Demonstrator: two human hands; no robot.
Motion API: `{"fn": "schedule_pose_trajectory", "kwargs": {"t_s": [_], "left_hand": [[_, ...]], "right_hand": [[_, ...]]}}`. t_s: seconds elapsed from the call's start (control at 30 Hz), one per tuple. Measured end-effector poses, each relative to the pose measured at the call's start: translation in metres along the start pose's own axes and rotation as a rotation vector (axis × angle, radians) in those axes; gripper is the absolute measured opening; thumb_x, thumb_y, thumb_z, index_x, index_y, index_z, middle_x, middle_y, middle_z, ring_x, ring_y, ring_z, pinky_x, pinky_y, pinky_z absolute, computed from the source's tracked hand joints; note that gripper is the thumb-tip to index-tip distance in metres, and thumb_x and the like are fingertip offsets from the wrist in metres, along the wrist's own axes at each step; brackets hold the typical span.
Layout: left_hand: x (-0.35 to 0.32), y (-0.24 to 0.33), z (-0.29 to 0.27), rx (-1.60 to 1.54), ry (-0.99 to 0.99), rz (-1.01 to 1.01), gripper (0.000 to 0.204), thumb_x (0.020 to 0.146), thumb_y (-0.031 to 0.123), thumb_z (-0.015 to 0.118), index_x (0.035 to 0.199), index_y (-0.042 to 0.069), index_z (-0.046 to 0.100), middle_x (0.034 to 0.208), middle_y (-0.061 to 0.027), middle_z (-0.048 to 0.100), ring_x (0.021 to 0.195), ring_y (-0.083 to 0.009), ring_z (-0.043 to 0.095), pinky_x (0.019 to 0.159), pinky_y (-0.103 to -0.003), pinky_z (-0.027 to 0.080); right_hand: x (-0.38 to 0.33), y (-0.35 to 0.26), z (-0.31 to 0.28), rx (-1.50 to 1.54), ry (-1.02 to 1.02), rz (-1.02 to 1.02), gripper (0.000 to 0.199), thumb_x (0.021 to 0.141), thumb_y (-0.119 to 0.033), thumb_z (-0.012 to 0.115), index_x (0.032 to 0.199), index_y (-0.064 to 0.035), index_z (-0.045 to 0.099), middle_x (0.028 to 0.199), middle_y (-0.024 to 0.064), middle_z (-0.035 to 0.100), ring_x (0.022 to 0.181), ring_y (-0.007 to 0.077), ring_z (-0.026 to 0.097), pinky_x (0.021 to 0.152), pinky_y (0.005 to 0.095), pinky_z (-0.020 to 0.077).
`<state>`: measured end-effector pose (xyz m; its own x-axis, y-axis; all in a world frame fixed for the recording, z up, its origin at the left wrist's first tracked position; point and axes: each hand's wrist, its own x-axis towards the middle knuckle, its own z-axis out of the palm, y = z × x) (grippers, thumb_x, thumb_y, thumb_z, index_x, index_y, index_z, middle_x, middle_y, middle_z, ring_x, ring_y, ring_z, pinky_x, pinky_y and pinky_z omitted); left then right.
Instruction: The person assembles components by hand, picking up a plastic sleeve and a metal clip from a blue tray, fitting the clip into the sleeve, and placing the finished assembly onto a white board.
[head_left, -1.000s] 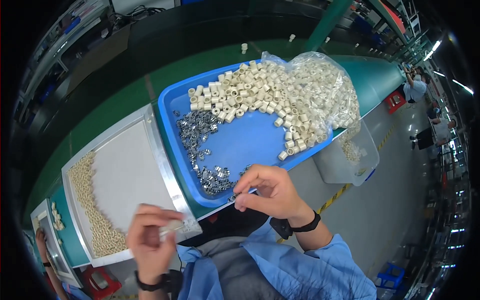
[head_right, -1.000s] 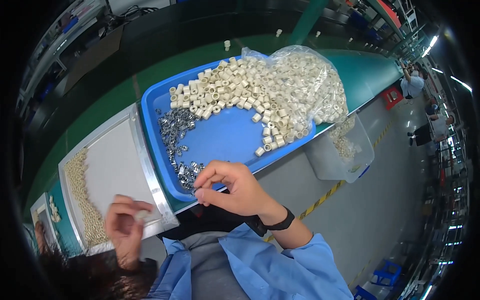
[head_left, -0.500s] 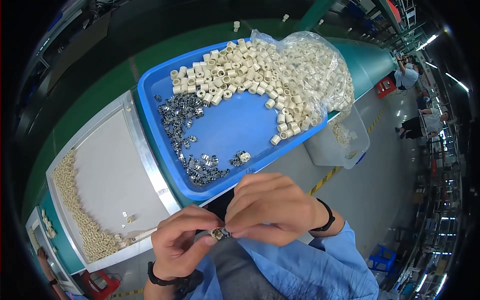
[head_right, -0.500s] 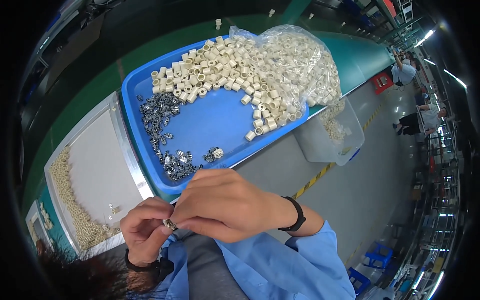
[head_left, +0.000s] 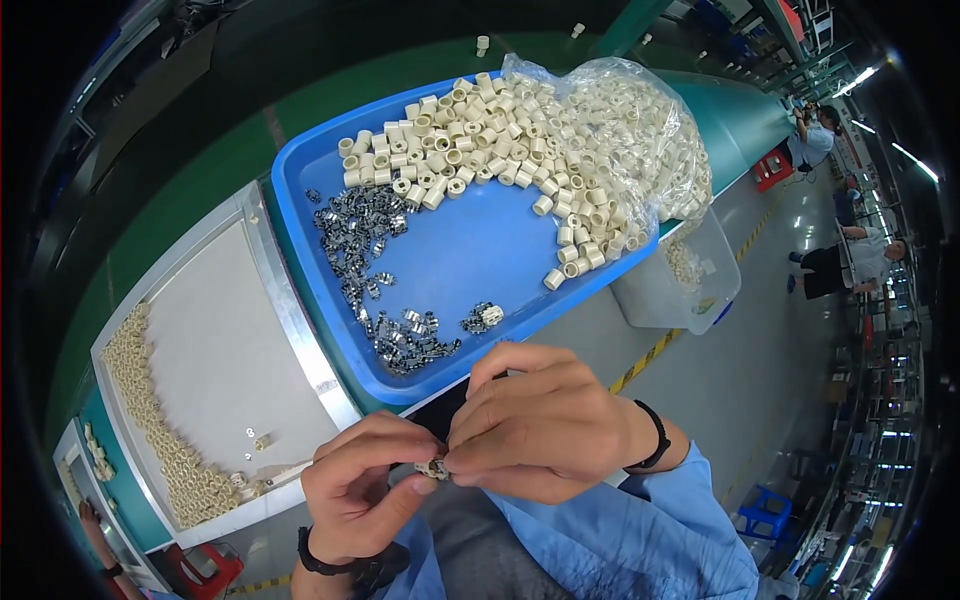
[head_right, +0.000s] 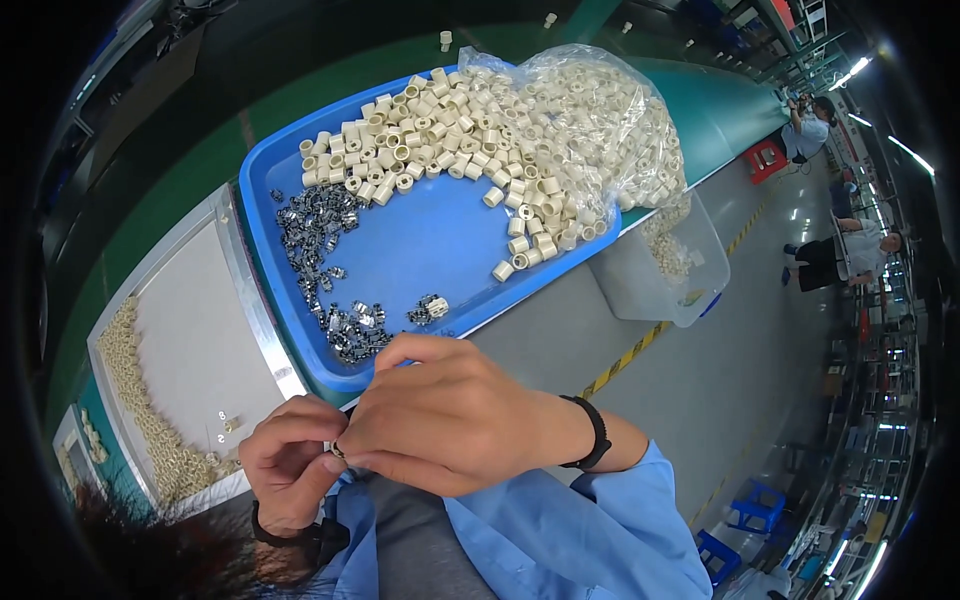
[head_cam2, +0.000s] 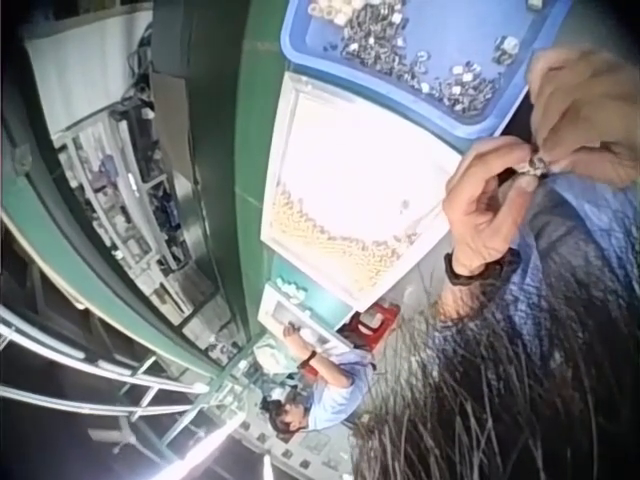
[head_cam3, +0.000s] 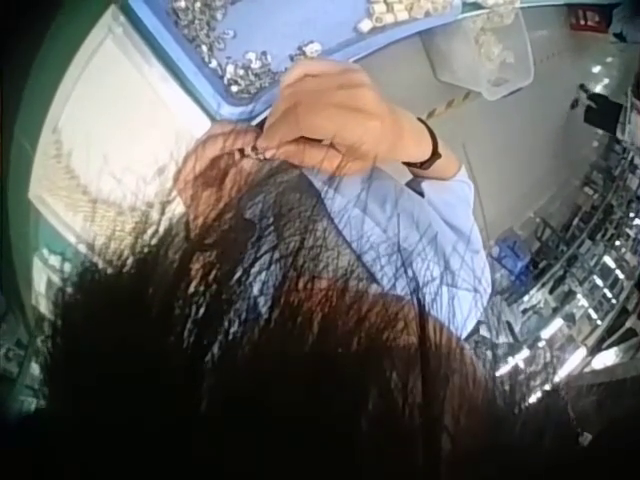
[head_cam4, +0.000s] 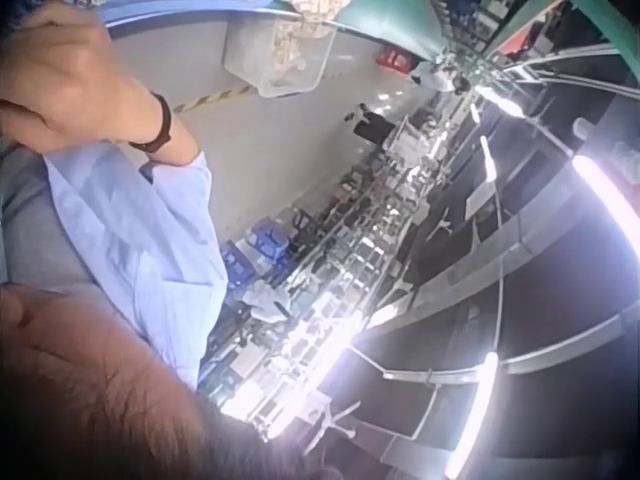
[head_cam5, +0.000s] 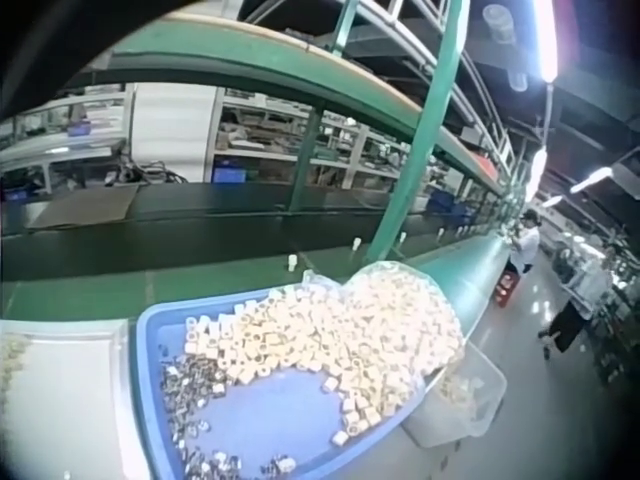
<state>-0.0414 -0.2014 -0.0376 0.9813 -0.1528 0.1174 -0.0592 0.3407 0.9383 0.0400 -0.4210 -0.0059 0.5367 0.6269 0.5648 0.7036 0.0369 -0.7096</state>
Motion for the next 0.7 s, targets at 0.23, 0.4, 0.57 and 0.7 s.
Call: {"fn": "schedule_pose_trajectory", "kwargs": {"t_s": [0.23, 0.4, 0.57, 0.7], "left_hand": [[0.001, -0.004, -0.006, -0.023, -0.061, -0.058, 0.032, 0.084, -0.012, 0.077, 0.115, -0.009, 0.073, 0.108, -0.0207, 0.072, 0.097, -0.0249, 0.071, 0.085, -0.035, 0.057], [-0.009, -0.029, -0.017, -0.076, -0.031, -0.018, 0.031, 0.086, -0.013, 0.075, 0.116, -0.009, 0.073, 0.113, -0.0215, 0.070, 0.097, -0.0253, 0.071, 0.088, -0.036, 0.059], [-0.005, -0.042, -0.010, -0.164, 0.164, -0.095, 0.029, 0.087, -0.004, 0.075, 0.115, -0.006, 0.071, 0.109, -0.0189, 0.068, 0.090, -0.0225, 0.068, 0.081, -0.034, 0.058], [0.003, -0.050, -0.006, -0.097, 0.185, -0.116, 0.028, 0.087, -0.003, 0.074, 0.114, -0.005, 0.069, 0.107, -0.0176, 0.067, 0.087, -0.0214, 0.066, 0.079, -0.033, 0.057]], "right_hand": [[-0.006, 0.002, 0.002, -0.061, 0.012, -0.050, 0.018, 0.087, -0.007, 0.082, 0.104, -0.0031, 0.077, 0.089, 0.0078, 0.074, 0.074, 0.0201, 0.071, 0.077, 0.0365, 0.0526], [-0.016, 0.012, 0.017, -0.037, 0.052, -0.013, 0.023, 0.089, -0.008, 0.081, 0.111, -0.0009, 0.077, 0.088, 0.0068, 0.071, 0.074, 0.0215, 0.067, 0.079, 0.0372, 0.0518], [-0.027, 0.043, -0.020, -0.369, 0.126, 0.221, 0.027, 0.088, -0.008, 0.077, 0.115, -0.0043, 0.078, 0.082, 0.0071, 0.064, 0.080, 0.0268, 0.063, 0.075, 0.0401, 0.0487], [-0.054, 0.097, -0.094, -0.991, 0.125, 0.415, 0.021, 0.085, -0.012, 0.076, 0.105, -0.0084, 0.078, 0.082, 0.0083, 0.064, 0.087, 0.0276, 0.062, 0.078, 0.0430, 0.0462]]}}
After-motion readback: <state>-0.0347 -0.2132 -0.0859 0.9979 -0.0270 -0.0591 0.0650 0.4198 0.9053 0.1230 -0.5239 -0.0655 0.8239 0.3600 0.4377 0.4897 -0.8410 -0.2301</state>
